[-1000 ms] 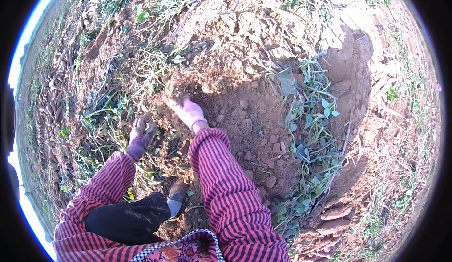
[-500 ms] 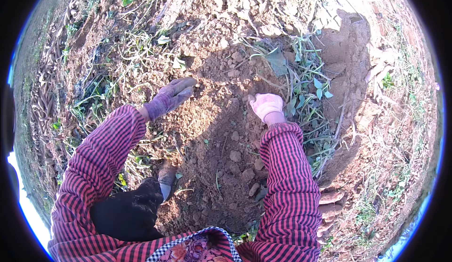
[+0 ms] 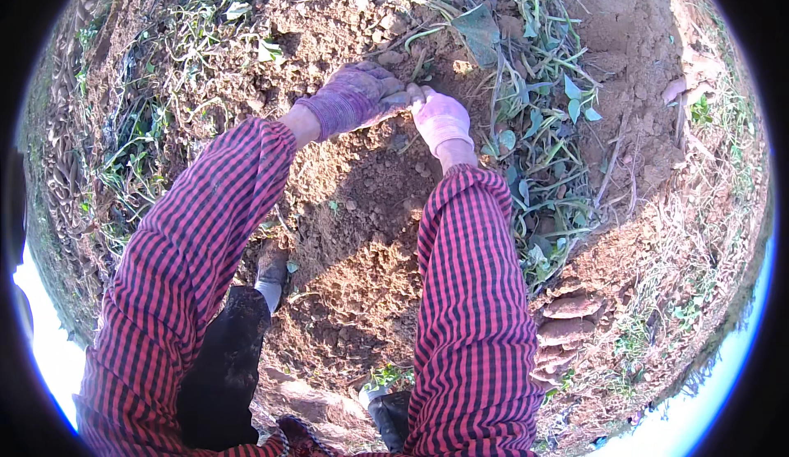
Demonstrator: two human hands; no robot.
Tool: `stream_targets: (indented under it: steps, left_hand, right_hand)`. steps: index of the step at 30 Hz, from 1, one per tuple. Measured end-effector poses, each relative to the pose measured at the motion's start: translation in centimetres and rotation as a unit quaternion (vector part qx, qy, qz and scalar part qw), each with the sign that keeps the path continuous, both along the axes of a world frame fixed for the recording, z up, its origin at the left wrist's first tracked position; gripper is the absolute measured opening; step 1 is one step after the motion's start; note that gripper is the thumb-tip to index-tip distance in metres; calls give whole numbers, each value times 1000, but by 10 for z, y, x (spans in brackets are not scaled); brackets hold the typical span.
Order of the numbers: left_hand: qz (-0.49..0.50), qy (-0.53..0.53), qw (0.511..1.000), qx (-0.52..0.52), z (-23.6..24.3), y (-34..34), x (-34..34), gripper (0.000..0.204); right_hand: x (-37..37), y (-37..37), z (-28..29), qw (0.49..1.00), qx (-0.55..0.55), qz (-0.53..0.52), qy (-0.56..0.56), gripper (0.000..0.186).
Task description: The person digs into the soil with a hoe and by hand to unearth sweet potatoes, then separates them from the vines and places them in a pile on the ground.
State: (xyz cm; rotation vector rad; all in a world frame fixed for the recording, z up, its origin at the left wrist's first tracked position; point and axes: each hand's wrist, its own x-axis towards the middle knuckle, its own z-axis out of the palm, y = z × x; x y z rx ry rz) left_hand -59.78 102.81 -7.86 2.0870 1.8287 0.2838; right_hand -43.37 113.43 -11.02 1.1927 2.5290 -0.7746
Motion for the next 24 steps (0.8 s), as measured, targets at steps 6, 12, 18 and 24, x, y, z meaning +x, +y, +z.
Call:
stream_targets:
  steps: [6,12,18,24]
  left_hand:
    - [-41,32,987,-155,50,-62,24,47]
    - [4,116,991,-66,43,-141,-29,32]
    - [153,144,939,-273,51,-176,-27,53]
    - [238,-59,923,-295,117,-219,1,53]
  right_hand:
    - [63,-59,81,972,-145,133,-130,46]
    - [81,-6,76,954,257,-141,-59,50]
    - [88,-107,71,993,70,-18,-91,35]
    - [114,-164,177,888,-365,-279,9,39]
